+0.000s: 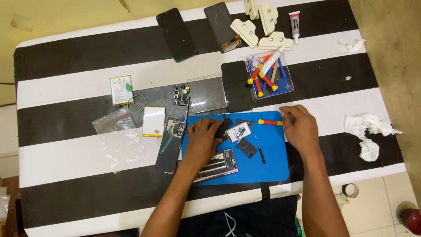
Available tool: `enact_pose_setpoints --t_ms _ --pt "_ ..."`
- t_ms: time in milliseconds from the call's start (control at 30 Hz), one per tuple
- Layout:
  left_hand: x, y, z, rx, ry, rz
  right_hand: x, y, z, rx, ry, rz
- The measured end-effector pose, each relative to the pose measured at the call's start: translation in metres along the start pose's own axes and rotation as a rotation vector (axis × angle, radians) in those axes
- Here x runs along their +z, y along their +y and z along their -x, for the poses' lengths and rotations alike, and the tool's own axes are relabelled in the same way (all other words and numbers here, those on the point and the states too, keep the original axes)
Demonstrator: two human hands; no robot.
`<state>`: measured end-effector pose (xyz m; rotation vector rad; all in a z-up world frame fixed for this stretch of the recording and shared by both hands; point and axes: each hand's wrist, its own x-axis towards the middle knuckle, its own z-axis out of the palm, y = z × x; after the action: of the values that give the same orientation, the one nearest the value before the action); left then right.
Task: A person is repairing a mobile phone by installing a small internal component and then using a screwdriver to secure parts on the chassis.
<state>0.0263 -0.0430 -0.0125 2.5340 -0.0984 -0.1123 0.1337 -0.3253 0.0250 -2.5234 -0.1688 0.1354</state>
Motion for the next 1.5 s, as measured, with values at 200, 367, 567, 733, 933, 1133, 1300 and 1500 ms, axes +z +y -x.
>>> enact_pose_setpoints --t_ms 200,367,567,733,933,1133,1300,1500 --pt "-0.002 -0.008 -0.006 -0.046 -0.002 0.065 -0.016 -0.016 0.031 -0.005 -0.102 0.033" --pt "-0.009 -0.015 -0.012 -0.057 0.025 0.109 -0.005 0.008 0.053 0.01 -0.123 0.114" --pt "-0.013 0.004 -0.015 -0.028 -0.009 0.035 0.004 0.003 0.066 0.047 -0.045 0.037" --pt "-0.004 0.028 -0.02 0.069 -0.012 -0.01 0.004 -0.015 0.069 0.032 -0.02 0.017" --pt "0.013 0.035 -0.024 0.143 -0.066 -0.132 0.0 -0.01 0.072 0.048 -0.009 -0.042" --pt "-0.015 0.029 0.001 0.038 0.073 0.023 -0.007 0.002 0.088 0.138 0.068 -0.296" --pt "-0.026 0.029 0.043 0.016 0.28 0.235 0.003 -0.011 0.111 -0.002 -0.075 -0.309" --pt "-0.006 0.06 0.061 0.015 0.202 0.439 0.016 -0.024 0.12 0.001 -0.121 -0.298"
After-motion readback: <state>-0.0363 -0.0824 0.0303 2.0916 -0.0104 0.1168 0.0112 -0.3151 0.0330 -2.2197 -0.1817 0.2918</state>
